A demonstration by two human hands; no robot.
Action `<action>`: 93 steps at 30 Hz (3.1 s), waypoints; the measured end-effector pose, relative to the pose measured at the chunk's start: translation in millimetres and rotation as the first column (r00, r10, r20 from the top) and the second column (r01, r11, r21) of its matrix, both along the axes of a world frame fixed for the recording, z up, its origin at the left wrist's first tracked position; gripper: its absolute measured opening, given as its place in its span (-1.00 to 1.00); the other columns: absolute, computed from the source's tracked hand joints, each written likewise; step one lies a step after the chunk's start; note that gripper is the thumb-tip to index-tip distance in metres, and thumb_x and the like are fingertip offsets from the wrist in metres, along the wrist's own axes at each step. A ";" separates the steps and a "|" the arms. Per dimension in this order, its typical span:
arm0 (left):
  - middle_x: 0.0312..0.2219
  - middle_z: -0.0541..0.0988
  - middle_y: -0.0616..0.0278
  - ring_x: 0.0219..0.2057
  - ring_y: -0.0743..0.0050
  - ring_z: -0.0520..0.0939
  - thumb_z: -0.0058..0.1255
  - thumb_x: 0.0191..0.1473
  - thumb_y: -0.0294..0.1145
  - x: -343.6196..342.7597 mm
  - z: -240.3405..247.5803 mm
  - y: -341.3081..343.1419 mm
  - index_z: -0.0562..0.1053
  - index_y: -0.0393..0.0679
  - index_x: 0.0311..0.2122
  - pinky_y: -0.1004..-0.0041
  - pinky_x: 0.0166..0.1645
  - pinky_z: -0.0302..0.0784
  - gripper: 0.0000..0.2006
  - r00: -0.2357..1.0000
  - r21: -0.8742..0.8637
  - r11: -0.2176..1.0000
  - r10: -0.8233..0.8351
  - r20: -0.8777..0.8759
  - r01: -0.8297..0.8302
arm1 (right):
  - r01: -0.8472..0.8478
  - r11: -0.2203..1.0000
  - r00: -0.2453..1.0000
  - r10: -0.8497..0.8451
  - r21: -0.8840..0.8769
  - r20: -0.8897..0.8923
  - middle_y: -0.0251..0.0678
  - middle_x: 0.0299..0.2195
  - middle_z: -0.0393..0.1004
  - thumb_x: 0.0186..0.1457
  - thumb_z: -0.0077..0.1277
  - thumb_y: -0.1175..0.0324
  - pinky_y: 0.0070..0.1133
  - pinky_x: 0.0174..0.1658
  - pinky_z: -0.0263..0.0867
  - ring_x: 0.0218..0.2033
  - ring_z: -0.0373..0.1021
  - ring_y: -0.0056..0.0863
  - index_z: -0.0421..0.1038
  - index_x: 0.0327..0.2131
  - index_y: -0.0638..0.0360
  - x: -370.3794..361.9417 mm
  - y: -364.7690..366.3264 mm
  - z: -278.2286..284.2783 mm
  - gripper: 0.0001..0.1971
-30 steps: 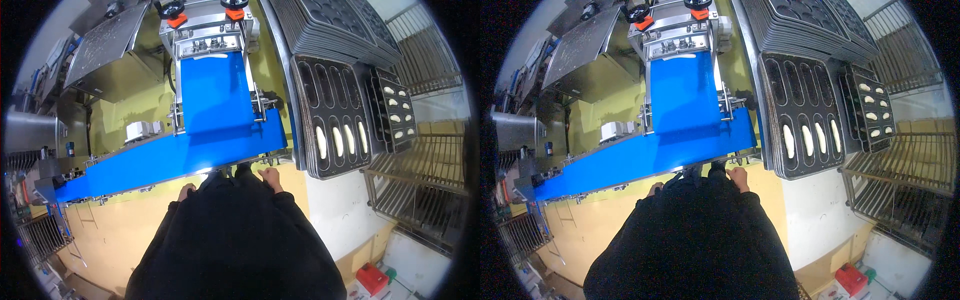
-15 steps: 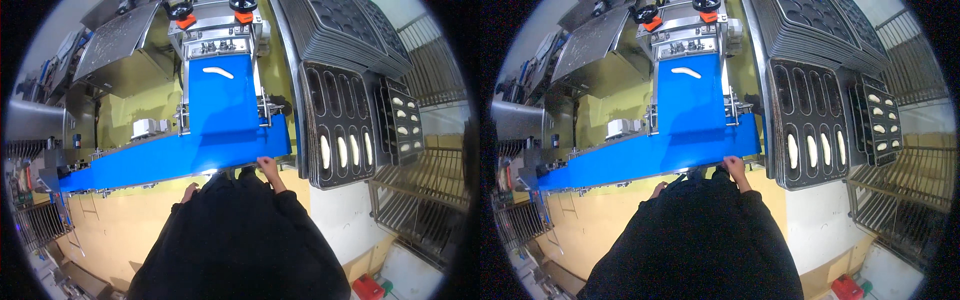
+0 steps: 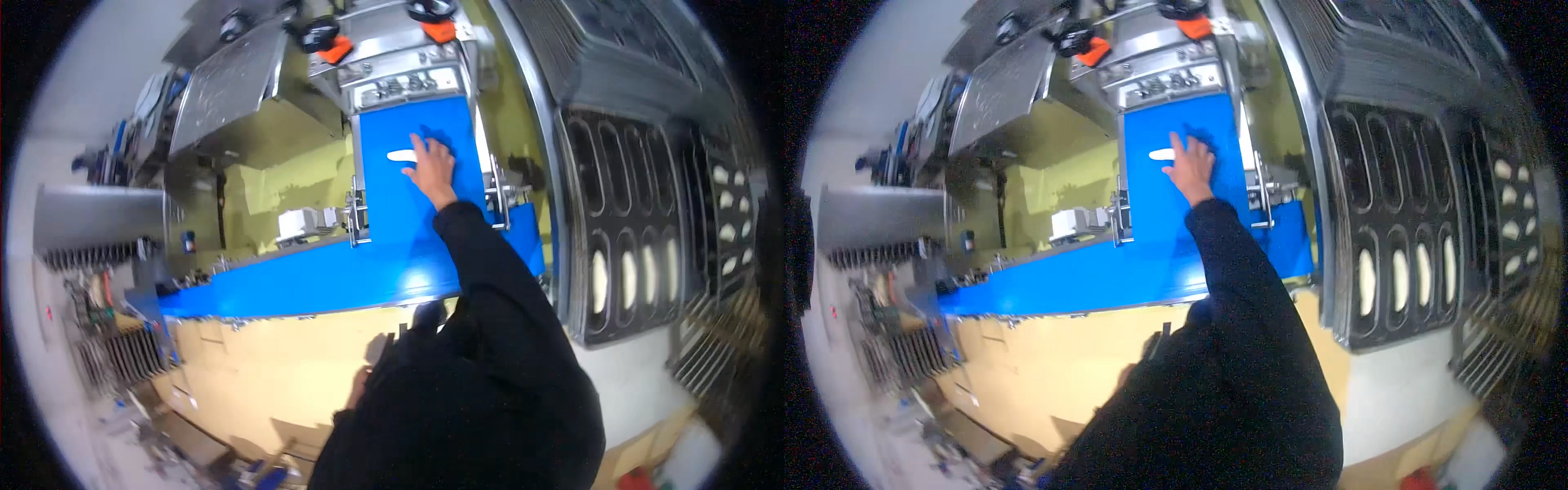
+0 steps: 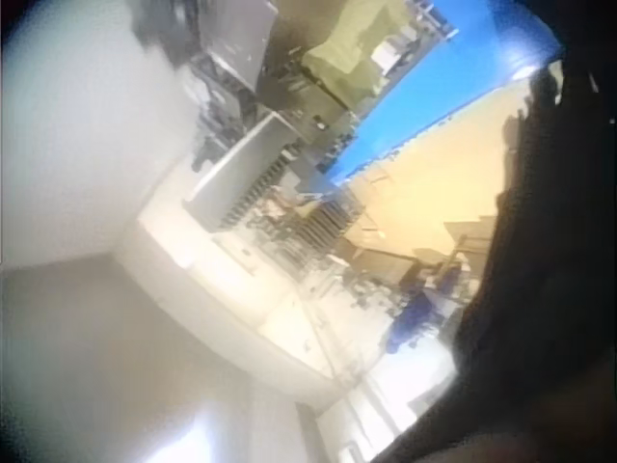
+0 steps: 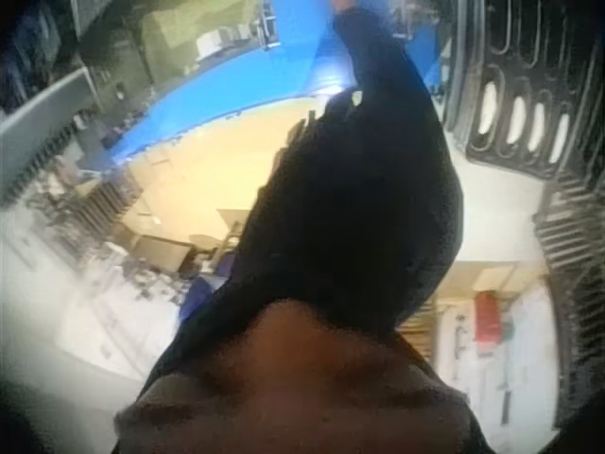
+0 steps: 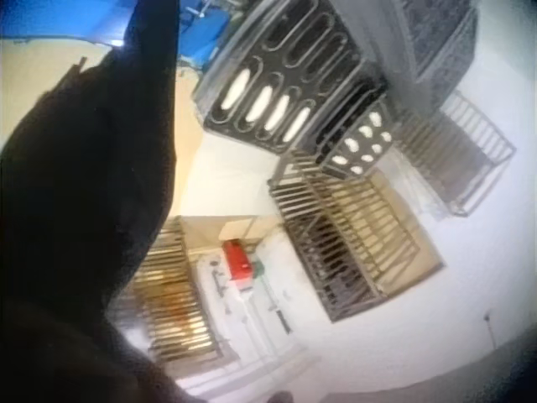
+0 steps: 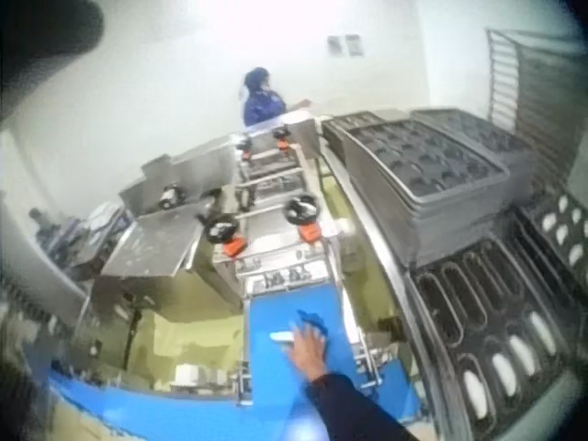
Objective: The person picks up elongated pieces of dough from a blue conveyor belt and places them into the slots of a black baking tray. The person repeats this process, filling the tray with dough pieces one by one.
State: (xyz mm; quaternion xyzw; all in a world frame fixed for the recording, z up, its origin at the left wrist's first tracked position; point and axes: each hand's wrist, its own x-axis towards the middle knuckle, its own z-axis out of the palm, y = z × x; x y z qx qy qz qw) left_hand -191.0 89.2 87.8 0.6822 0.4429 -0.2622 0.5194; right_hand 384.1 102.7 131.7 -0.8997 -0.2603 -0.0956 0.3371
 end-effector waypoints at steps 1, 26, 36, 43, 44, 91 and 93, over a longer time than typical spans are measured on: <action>-0.39 0.56 0.02 -0.30 0.24 0.55 0.06 -0.11 -0.19 -8.1 2.1 2.7 0.49 -0.18 -0.28 0.32 -0.21 0.42 -0.68 0.999 -0.004 0.999 -0.034 -0.023 0.034 | -0.133 0.991 0.984 0.130 -0.021 -0.119 -0.27 -0.25 0.37 -0.23 0.20 0.21 -0.29 -0.17 0.21 -0.16 0.28 -0.26 0.42 -0.20 -0.10 8.4 8.0 -8.5 -0.59; -0.33 0.54 -0.03 -0.23 0.03 0.54 -0.10 -0.02 -0.14 66.2 -72.8 35.7 0.45 -0.12 -0.22 0.25 -0.19 0.41 -0.67 0.881 0.168 0.865 -0.467 -0.077 0.473 | 0.552 0.827 0.834 -0.548 -0.105 0.067 0.02 -0.23 0.34 -0.01 0.01 0.23 -0.29 -0.17 0.25 -0.22 0.31 -0.05 0.29 -0.09 0.29 91.3 -292.8 115.3 -0.57; -0.32 0.53 -0.06 -0.21 0.05 0.53 -0.07 -0.05 -0.17 42.1 -102.7 35.3 0.44 -0.16 -0.21 0.26 -0.16 0.41 -0.67 0.995 -0.001 0.995 -0.099 0.034 0.099 | 0.500 0.735 0.691 -0.019 0.458 -0.723 -0.47 -0.79 0.26 0.04 0.03 0.07 -0.70 -0.65 0.09 -0.73 0.21 -0.73 0.32 -0.69 0.16 -71.9 -236.1 18.6 -0.59; -0.31 0.54 -0.06 -0.21 0.09 0.54 0.02 -0.11 -0.22 101.5 -89.8 37.9 0.44 -0.21 -0.21 0.29 -0.14 0.41 -0.65 0.935 0.300 0.889 -0.351 -0.040 0.347 | 0.597 0.793 -0.063 0.196 0.120 -0.979 -0.32 -0.34 0.43 -0.02 0.10 0.11 -0.61 -0.51 0.29 -0.45 0.37 -0.54 0.31 -0.17 0.14 -158.0 -216.6 -61.6 -0.59; -0.32 0.54 -0.06 -0.22 0.09 0.54 0.03 -0.11 -0.22 105.7 -85.1 37.2 0.45 -0.21 -0.22 0.29 -0.14 0.42 -0.65 0.924 0.324 0.869 -0.377 -0.059 0.375 | 0.569 0.805 -0.031 0.228 0.171 -0.973 -0.28 -0.18 0.37 -0.04 0.12 0.09 -0.50 -0.29 0.33 -0.29 0.35 -0.44 0.25 -0.08 0.15 -153.2 -213.6 -63.0 -0.49; 0.21 -0.04 0.08 0.22 0.10 0.00 -0.36 0.13 0.13 335.5 175.5 -34.8 -0.03 -0.09 0.20 0.16 0.24 -0.11 -0.34 0.597 -0.360 0.910 0.176 0.783 0.205 | -0.050 0.681 0.216 0.722 0.731 -0.658 -0.27 0.22 -0.08 0.13 -0.57 -0.24 -0.16 0.18 -0.14 0.17 0.02 -0.17 -0.24 0.23 -0.05 -168.1 -142.3 72.9 -0.30; 0.21 -0.03 0.10 0.22 -0.01 -0.04 -0.18 0.05 0.04 336.0 178.8 -33.9 0.10 0.09 0.18 0.00 0.22 -0.16 -0.40 0.358 0.578 0.733 -0.680 0.640 0.359 | 0.352 0.445 -0.158 0.895 0.823 -0.416 -0.22 0.20 -0.02 0.11 -0.61 -0.27 -0.20 0.18 -0.11 0.15 0.06 -0.20 -0.21 0.22 -0.03 -174.3 -147.6 79.9 -0.28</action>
